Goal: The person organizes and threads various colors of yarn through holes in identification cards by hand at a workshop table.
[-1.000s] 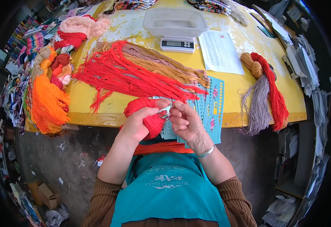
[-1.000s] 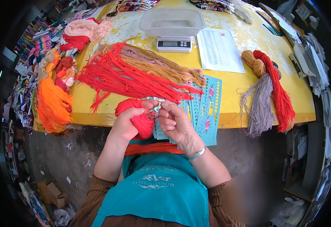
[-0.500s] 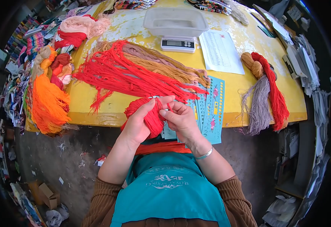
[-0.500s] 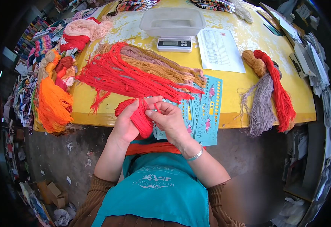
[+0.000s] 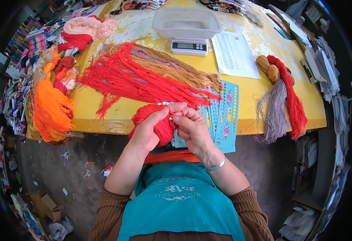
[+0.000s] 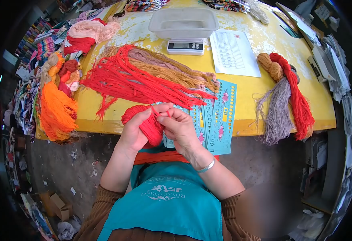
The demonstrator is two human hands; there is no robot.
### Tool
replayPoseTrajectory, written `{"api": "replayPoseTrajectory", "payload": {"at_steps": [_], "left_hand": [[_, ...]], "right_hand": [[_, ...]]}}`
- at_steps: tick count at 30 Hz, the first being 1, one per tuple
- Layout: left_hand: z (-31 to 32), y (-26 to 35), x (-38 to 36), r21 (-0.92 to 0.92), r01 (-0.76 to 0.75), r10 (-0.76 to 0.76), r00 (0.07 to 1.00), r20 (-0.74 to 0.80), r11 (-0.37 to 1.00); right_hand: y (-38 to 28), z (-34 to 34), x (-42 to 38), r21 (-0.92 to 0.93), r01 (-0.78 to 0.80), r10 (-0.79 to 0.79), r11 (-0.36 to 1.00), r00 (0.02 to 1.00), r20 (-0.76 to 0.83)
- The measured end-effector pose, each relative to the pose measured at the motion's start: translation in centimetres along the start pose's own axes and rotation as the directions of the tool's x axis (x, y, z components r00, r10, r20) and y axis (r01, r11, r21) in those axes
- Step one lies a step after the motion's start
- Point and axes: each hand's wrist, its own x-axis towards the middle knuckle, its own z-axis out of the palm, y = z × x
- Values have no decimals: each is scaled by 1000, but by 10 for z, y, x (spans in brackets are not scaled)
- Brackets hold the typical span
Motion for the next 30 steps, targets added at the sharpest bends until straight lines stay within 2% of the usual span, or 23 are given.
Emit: {"api": "replayPoseTrajectory", "payload": {"at_steps": [2,10,14,16,18,19,20,21,22,23,24,25,26,27,28,29,30], "left_hand": [[0,0,0,65,-6,7,1000,-10,998],[-4,-1,0,139,-37,45,997,-56,990],[-4,-1,0,224,-97,113,992,-60,970],[-8,2,-1,215,-77,94,993,-69,974],[-7,11,-3,185,-43,55,996,-64,982],[-14,15,-5,179,0,9,999,-52,984],[-22,20,-9,174,43,-36,998,-41,984],[-27,28,-14,205,97,-85,994,-67,974],[-32,36,-19,216,82,-74,996,-47,973],[-39,44,-24,226,66,-61,998,-29,972],[-51,54,-30,221,1,19,996,-87,975],[-63,64,-38,62,-83,94,976,-199,995],[-60,76,-44,81,-223,237,920,-313,971],[-74,87,-49,-256,-361,292,917,-272,897],[-93,100,-57,-564,-434,355,900,-251,702],[-111,114,-70,-624,-427,364,901,-235,655],[-130,128,-86,-679,-418,376,900,-221,603]], "right_hand": [[1,-1,0,10,6,-6,1000,1000,1],[2,-2,0,18,28,-28,999,999,-24],[0,-2,0,-49,47,-50,998,997,-65],[-9,-5,-2,-59,37,-41,998,997,-65],[-27,-10,-4,43,-217,210,975,969,131],[-35,-8,-5,-161,-200,224,967,963,152],[-43,-4,-7,-161,-199,223,967,963,152],[-51,0,-8,-431,-110,190,896,971,148],[-57,1,-8,-666,-15,157,746,976,154],[-51,-13,0,-701,154,29,696,970,242],[-58,-13,1,-711,183,-18,679,972,232],[-66,-12,2,-721,210,-66,660,973,223],[-70,-15,6,-699,257,-115,667,963,244],[-67,-22,14,-589,305,-194,749,950,245],[-64,-29,21,-467,353,-272,811,934,233],[-66,-28,24,-219,289,-258,932,953,161],[-72,-33,29,-18,238,-231,971,955,188]]}}
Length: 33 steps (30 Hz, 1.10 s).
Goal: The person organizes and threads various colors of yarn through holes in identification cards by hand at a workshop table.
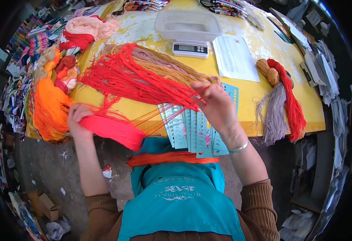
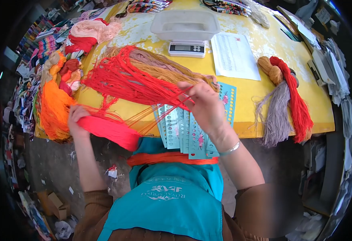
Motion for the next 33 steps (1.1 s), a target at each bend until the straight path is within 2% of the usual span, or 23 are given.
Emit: {"api": "replayPoseTrajectory", "payload": {"at_steps": [1,2,4,6,7,8,9,10,11,12,13,14,16,17,19,20,21,22,23,24,27,30,33], "left_hand": [[-9,33,-6,94,-105,108,994,-35,990],[-18,66,-14,190,-203,217,974,-59,961],[-26,120,-34,362,-389,473,862,-180,847],[-30,176,-58,436,-496,623,750,-222,751],[-28,204,-72,495,-521,677,706,-208,696],[-24,222,-85,550,-542,727,660,-190,635],[-16,228,-93,580,-572,770,617,-161,580],[-7,230,-100,607,-600,810,572,-130,521],[2,222,-105,632,-595,781,624,-26,497],[13,207,-106,631,-596,782,622,-28,496],[24,183,-104,611,-557,667,742,63,562],[32,157,-98,597,-506,528,835,156,623],[36,99,-78,538,-349,266,937,227,768],[34,67,-67,553,-311,219,949,228,773],[26,8,-45,513,-217,103,965,240,830],[22,-23,-36,439,-143,46,974,224,887],[18,-48,-28,454,-94,-2,979,206,886],[15,-74,-18,421,12,-123,964,236,907],[11,-95,-10,418,107,-221,946,236,902],[12,-121,-7,468,147,-247,956,158,871],[3,-175,15,613,386,-450,891,-54,690],[4,-227,26,861,403,-533,824,-194,310],[1,-257,30,891,395,-565,798,-210,225]], "right_hand": [[-5,-7,5,209,-28,21,977,999,35],[-17,-2,7,283,-3,45,959,989,-143],[-46,-35,15,300,26,-19,954,999,-26],[-96,-68,17,-59,191,-195,980,978,-75],[-125,-82,16,-232,283,-344,931,891,-296],[-163,-116,15,-327,328,-432,886,838,-333],[-201,-137,4,-234,350,-420,907,796,-435],[-246,-177,-5,-374,461,-593,805,615,-519],[-319,-249,-22,-538,441,-695,718,477,-538],[-356,-248,-40,-601,530,-785,599,240,-571],[-385,-241,-57,-659,522,-809,541,109,-578],[-376,-189,-66,-765,481,-879,429,27,-476],[-371,-160,-75,-859,441,-965,260,142,-219],[-348,-139,-71,-872,432,-967,233,201,-159],[-294,-101,-61,-924,278,-867,262,489,-99],[-255,-79,-54,-971,182,-807,156,590,-19],[-226,-73,-52,-912,184,-639,367,762,-103],[-186,-64,-45,-903,173,-540,394,838,-75],[-163,-42,-46,-898,-2,-337,440,927,-168],[-140,-36,-46,-890,-41,-147,455,982,-121],[-83,-35,-42,-778,-118,187,617,982,-1],[-58,-25,-42,-728,-170,313,664,947,64],[-47,-23,-43,-668,-197,356,717,928,107]]}}
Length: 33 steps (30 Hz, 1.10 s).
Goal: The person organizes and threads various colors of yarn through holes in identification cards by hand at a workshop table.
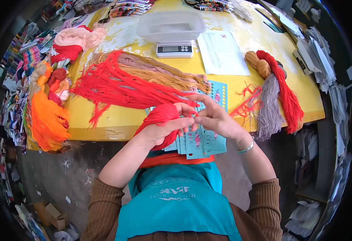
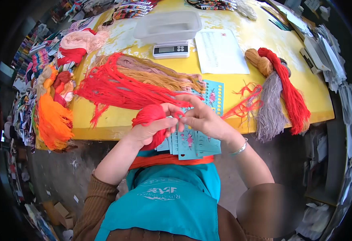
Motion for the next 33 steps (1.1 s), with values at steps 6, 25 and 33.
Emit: {"api": "replayPoseTrajectory", "payload": {"at_steps": [6,25,33], "left_hand": [[1,-21,25,-108,8,-21,993,-120,994],[6,-59,54,-25,245,-242,933,-268,969],[12,-61,50,-11,237,-224,898,-378,971]], "right_hand": [[36,3,6,-81,130,-146,988,961,-233],[90,-27,25,-139,154,-206,978,809,-550],[80,-16,18,-469,50,-336,882,765,-550]]}}
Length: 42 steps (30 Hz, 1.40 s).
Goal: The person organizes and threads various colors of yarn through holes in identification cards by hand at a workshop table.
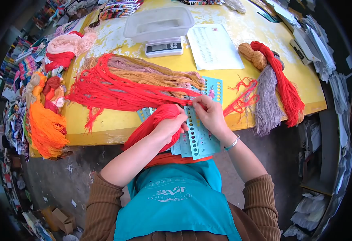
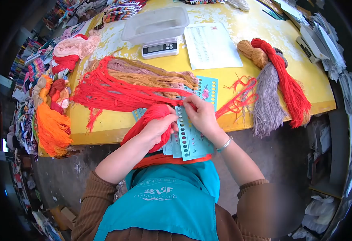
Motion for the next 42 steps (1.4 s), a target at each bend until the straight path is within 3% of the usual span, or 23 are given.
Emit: {"api": "replayPoseTrajectory", "payload": {"at_steps": [2,4,5,7,13,25,28,30,33,37,42], "left_hand": [[-3,3,-6,17,-1,1,1000,3,1000],[-6,4,-7,33,0,0,1000,11,999],[-7,5,-6,44,5,-6,1000,20,999],[-10,6,-4,54,10,-11,999,32,998],[-13,9,-2,-13,27,-26,996,82,1000],[-21,3,15,100,44,-57,991,125,994],[-24,0,17,159,56,-72,993,98,986],[-34,0,13,309,-95,72,994,84,946],[-53,7,8,425,-82,87,996,9,901],[-53,14,1,175,-38,28,998,60,984],[-38,27,-6,93,32,-48,983,178,995]], "right_hand": [[5,2,1,8,-21,21,1000,1000,-4],[10,4,1,175,-26,21,984,999,32],[8,2,1,175,-27,22,984,999,31],[2,-2,2,59,-47,40,997,993,114],[-1,0,5,-78,-50,58,996,994,98],[6,5,7,-89,-32,45,996,988,146],[-4,0,9,-208,-124,167,970,964,208],[-5,0,10,-212,-121,170,970,958,229],[-6,-1,13,-261,-99,168,960,952,257],[-15,2,14,-385,-61,168,921,954,250],[-20,8,9,-474,-18,120,880,975,187]]}}
